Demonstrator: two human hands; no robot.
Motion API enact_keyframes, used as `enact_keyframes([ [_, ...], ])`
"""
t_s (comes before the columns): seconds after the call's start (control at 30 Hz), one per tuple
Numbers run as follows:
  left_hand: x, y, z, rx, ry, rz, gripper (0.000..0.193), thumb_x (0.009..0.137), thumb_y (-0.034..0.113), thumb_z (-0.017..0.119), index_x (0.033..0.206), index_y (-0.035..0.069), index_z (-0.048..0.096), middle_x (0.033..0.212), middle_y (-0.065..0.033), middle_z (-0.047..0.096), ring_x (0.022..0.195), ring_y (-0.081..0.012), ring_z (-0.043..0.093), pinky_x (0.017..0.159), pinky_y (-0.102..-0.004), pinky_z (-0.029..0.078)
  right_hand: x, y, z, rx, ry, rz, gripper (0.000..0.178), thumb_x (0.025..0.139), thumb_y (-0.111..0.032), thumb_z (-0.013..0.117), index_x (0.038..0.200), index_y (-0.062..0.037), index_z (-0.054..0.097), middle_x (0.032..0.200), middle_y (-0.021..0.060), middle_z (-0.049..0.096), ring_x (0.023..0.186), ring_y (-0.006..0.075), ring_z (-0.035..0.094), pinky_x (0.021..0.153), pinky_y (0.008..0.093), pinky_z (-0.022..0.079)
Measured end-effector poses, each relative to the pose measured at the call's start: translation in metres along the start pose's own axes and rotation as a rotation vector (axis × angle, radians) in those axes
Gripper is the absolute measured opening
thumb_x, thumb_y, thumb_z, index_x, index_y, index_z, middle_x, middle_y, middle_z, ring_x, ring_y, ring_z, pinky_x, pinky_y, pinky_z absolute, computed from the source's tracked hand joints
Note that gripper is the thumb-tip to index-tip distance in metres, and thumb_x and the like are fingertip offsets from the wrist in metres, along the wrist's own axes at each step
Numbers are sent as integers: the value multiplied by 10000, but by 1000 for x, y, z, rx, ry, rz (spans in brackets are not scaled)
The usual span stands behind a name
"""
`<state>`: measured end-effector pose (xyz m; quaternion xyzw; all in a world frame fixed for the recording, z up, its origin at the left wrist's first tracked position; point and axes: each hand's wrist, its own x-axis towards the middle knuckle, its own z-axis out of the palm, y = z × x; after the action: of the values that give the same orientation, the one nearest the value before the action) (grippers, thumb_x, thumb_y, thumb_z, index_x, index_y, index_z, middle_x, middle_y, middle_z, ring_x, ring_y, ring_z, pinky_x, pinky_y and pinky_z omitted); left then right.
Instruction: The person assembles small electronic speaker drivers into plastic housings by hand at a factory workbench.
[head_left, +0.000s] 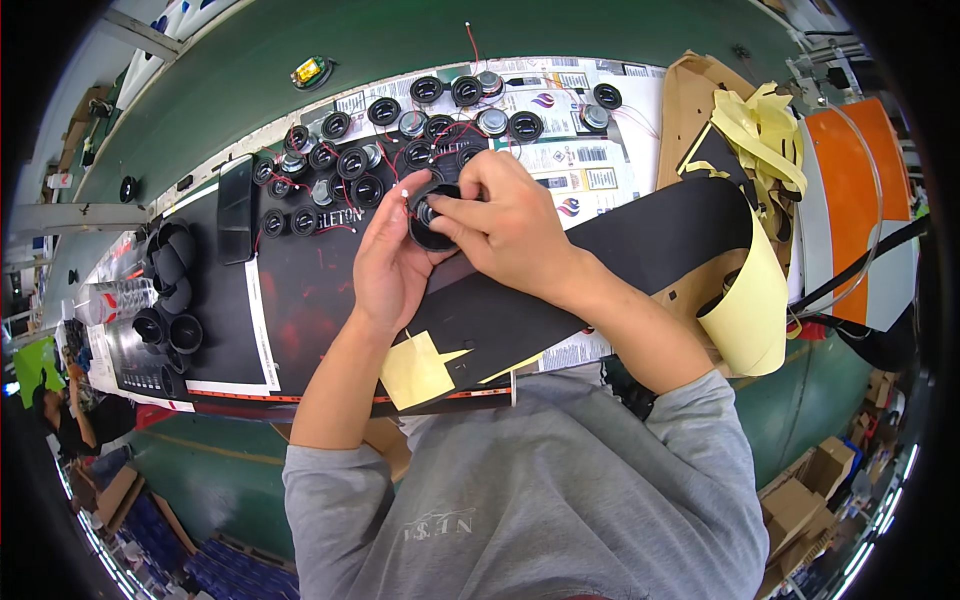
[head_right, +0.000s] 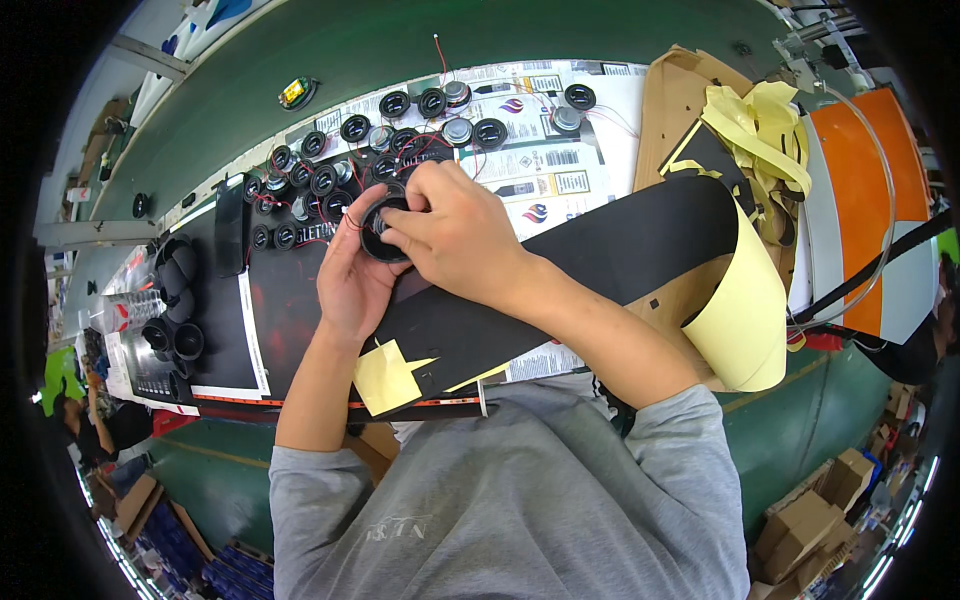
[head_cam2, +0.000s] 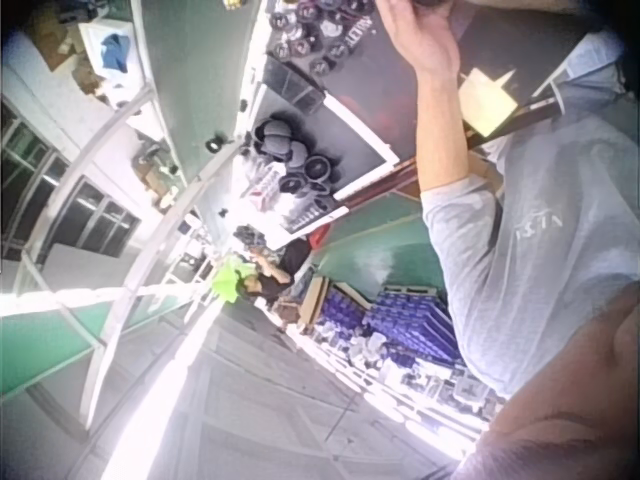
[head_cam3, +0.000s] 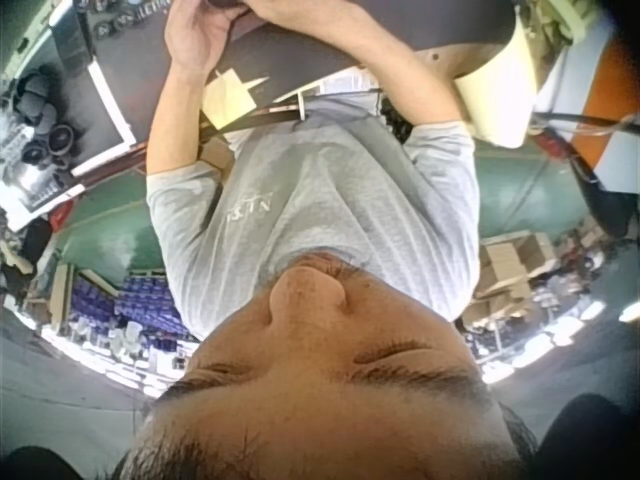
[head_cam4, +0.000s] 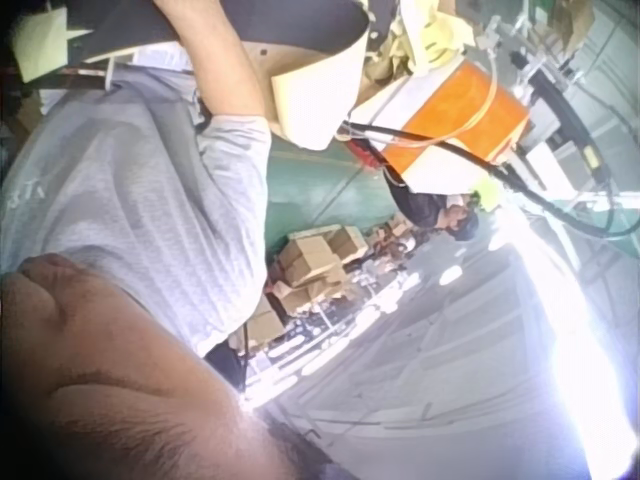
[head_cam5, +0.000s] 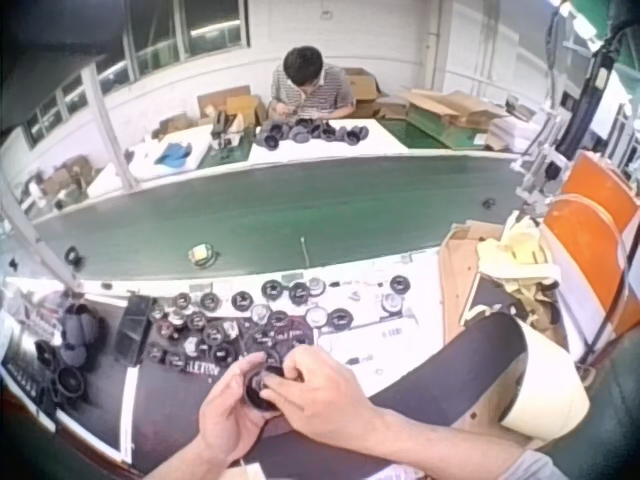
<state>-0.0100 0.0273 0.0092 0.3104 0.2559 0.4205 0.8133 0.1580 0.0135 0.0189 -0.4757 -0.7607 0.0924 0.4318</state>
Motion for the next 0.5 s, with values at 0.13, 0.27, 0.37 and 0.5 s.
enact_keyframes([
  [0.13,1,0,0,2,-78,28,490,1019,317,358,1416,38,287,1302,-169,479,1181,-269,543,963,-472,492,4,-2,2,238,146,153,244,740,-133,741,952,-35,670,913,75,549,852,252,563,643,303,490],
  [0.27,0,3,4,85,-59,10,544,1018,379,337,1438,45,250,1333,-184,450,1188,-279,543,934,-460,519,-5,11,6,499,-26,311,327,820,-175,700,1078,9,620,1045,142,635,948,274,615,740,310,516],
  [0.37,-1,2,-3,78,28,12,515,1006,367,418,1381,17,371,1270,-161,521,1147,-244,573,812,-376,575,-2,1,2,491,-76,337,354,830,-177,698,1097,34,602,981,160,686,814,202,663,688,280,514],
  [0.5,-3,7,-6,1449,284,848,278,741,62,766,997,17,665,918,-71,630,858,-171,615,616,-304,516,0,1,-1,582,81,630,289,823,-127,684,1037,50,604,837,157,679,584,194,637,566,269,491],
])
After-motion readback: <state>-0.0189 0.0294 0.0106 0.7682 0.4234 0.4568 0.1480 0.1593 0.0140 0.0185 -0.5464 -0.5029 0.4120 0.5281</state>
